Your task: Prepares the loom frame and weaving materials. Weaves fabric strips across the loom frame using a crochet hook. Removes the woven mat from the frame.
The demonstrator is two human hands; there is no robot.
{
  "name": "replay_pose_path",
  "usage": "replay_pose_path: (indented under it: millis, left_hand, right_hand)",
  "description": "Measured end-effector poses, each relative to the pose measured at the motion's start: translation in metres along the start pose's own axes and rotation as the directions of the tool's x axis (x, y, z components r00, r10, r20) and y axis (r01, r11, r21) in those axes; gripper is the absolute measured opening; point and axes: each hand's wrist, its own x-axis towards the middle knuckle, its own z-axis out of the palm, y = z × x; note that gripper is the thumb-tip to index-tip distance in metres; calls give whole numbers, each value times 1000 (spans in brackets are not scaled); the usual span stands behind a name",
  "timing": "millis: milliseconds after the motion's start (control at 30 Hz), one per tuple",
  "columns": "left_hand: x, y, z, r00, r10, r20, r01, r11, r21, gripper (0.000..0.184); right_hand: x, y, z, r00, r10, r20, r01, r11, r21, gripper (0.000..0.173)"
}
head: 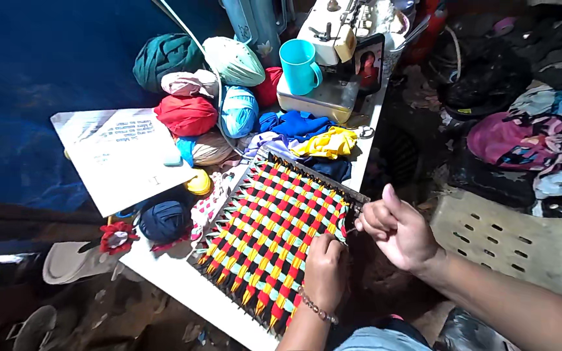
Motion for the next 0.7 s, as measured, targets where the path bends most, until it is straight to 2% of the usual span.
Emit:
replay_pose_path:
  millis: [200,333,400,467,533,700]
  left_hand:
    - [15,13,22,993,-102,-63,100,994,-38,5]
    - [18,17,16,981,-189,-50,172,955,-240,12]
    - [25,10,3,984,-172,-50,147,935,-323,12]
    - [35,-3,-8,995,-90,31,95,942,-322,23]
    - [48,-16,-13,988,52,142,-12,963,-269,27]
    - [86,-33,-17,879,389,276,-322,911,-257,27]
  right_hand:
    - [39,-19,-8,984,153,-93,-146,986,77,63]
    - [50,-22,-21,966,229,-118,-211,967,143,61]
    - [50,-22,-21,963,237,-132,-214,962,169,62]
    - [47,-21,-19,962,231,-148,-202,962,185,61]
    - [44,-21,-16,964,208,-165,-176,965,192,60]
    - [36,-22,-8,966,147,-211,-111,979,170,60]
